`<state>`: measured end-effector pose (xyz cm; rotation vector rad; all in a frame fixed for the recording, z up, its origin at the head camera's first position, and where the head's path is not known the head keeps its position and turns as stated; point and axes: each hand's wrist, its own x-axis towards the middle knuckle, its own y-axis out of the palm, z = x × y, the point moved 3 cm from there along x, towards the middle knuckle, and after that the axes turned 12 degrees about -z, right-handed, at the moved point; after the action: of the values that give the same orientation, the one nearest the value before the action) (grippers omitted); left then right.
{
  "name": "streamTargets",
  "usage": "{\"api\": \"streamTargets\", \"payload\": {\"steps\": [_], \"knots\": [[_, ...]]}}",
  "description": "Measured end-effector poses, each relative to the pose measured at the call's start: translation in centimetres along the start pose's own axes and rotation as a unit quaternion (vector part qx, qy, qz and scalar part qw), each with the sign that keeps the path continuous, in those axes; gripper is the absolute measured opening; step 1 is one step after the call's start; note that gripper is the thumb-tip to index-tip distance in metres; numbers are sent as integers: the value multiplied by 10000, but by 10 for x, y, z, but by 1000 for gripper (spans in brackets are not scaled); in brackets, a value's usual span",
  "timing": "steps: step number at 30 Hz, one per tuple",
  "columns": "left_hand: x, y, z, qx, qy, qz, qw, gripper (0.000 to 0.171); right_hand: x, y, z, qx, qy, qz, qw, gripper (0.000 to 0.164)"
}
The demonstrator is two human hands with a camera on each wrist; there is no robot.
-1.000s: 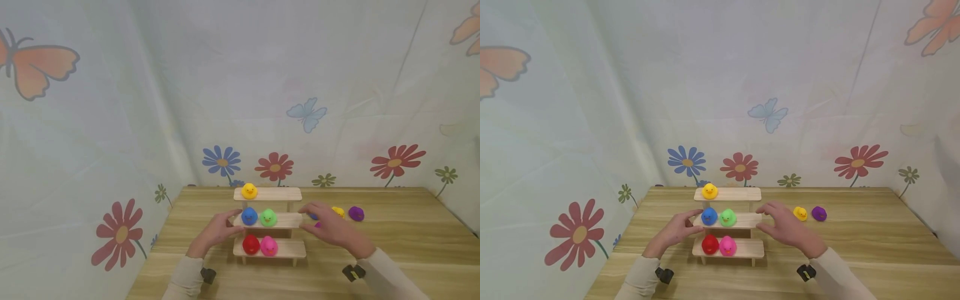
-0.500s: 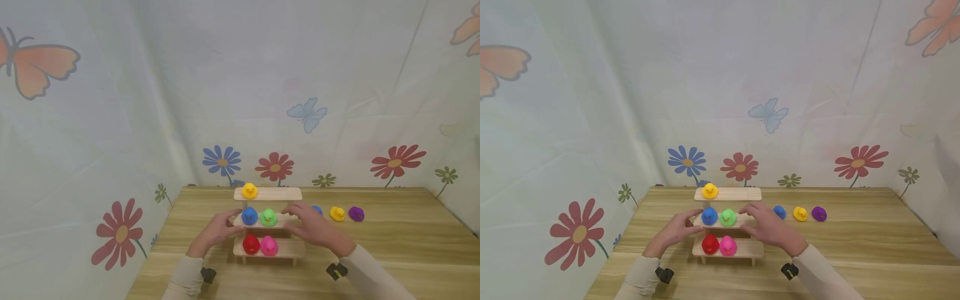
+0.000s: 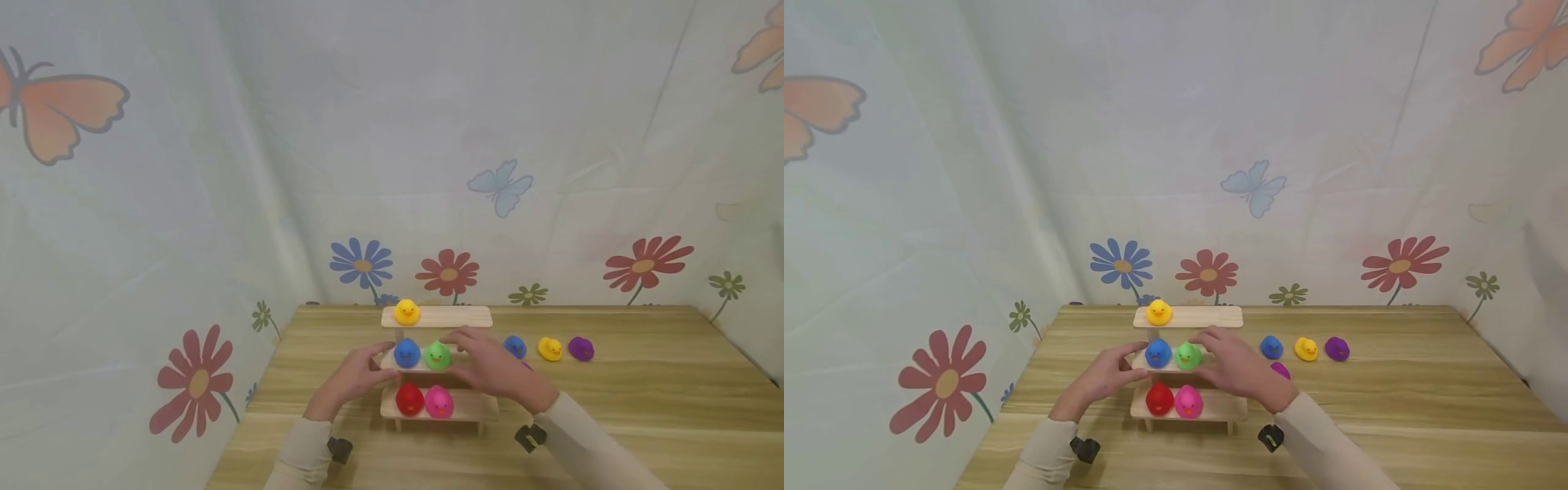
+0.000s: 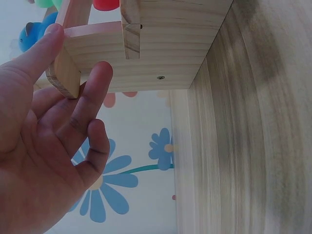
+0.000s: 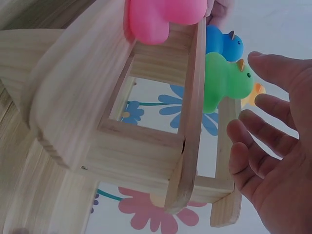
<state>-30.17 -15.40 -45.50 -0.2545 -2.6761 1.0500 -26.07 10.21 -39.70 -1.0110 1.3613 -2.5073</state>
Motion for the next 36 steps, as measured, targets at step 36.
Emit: {"api": "streamTargets", "payload": {"steps": [36], "knots": [[-1,0,-2,-43,-3,0,10000,64,11,17,2,-37,-7,143,9999,35]]}}
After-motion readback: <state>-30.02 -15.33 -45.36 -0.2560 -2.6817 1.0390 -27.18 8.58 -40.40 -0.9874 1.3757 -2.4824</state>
